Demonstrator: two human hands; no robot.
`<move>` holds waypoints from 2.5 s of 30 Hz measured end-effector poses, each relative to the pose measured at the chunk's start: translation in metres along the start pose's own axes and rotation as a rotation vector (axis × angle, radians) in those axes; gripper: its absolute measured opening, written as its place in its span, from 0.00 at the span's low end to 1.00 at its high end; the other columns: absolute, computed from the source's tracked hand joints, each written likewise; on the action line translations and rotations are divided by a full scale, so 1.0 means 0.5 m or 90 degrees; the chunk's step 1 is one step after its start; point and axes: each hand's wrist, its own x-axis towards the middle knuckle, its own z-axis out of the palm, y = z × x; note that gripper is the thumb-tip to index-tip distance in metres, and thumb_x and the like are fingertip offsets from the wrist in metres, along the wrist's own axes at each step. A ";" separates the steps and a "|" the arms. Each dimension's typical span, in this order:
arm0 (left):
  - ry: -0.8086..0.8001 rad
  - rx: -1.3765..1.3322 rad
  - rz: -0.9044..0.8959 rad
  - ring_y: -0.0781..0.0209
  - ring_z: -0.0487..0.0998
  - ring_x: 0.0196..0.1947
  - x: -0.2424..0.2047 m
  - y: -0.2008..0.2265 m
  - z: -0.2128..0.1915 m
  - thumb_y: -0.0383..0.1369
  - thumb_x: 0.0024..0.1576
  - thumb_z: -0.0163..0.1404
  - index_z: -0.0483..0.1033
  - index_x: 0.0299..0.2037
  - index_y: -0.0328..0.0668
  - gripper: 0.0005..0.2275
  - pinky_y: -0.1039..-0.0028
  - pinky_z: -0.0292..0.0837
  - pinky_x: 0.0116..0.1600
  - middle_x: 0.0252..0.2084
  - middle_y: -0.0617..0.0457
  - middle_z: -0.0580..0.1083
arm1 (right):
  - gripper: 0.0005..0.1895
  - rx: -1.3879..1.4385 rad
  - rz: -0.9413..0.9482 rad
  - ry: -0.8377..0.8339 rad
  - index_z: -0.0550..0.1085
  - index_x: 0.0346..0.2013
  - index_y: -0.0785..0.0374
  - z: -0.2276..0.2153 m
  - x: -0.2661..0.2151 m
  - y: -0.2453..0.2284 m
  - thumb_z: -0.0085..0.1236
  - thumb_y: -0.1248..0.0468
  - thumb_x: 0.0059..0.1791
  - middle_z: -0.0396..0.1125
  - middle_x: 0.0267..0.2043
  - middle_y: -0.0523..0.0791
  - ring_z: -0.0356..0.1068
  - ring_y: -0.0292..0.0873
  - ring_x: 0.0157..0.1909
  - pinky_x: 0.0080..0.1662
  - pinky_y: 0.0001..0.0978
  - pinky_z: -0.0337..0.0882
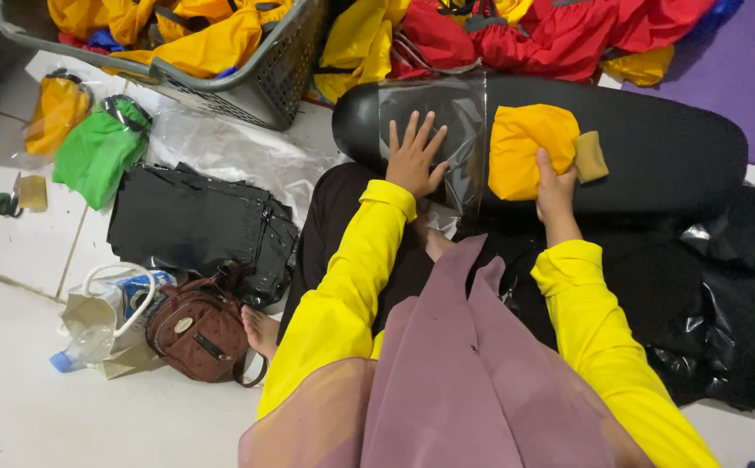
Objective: The person uses scissors to trim a strap on a yellow rain cover, then folds the cover and places it inside a clear plastic packaging bag.
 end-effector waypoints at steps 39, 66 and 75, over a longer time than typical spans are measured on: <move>0.354 -1.059 -0.451 0.58 0.80 0.54 -0.028 -0.061 -0.100 0.35 0.59 0.62 0.75 0.52 0.45 0.14 0.68 0.74 0.59 0.51 0.49 0.80 | 0.34 0.022 0.031 -0.005 0.59 0.70 0.61 -0.001 0.001 0.006 0.64 0.50 0.58 0.60 0.66 0.49 0.62 0.49 0.68 0.64 0.48 0.69; 0.493 -0.511 0.060 0.49 0.83 0.47 -0.150 0.142 -0.430 0.15 0.54 0.61 0.84 0.46 0.47 0.15 0.69 0.81 0.51 0.46 0.49 0.78 | 0.22 0.451 0.085 0.128 0.73 0.57 0.55 -0.013 -0.206 -0.385 0.63 0.55 0.50 0.75 0.55 0.46 0.80 0.49 0.55 0.57 0.43 0.83; 0.255 -0.190 0.076 0.40 0.77 0.50 -0.247 0.096 -0.366 0.12 0.50 0.54 0.85 0.45 0.44 0.18 0.59 0.76 0.55 0.56 0.41 0.75 | 0.19 0.238 0.113 0.057 0.73 0.57 0.53 -0.069 -0.249 -0.313 0.63 0.59 0.51 0.74 0.50 0.43 0.78 0.45 0.51 0.54 0.41 0.80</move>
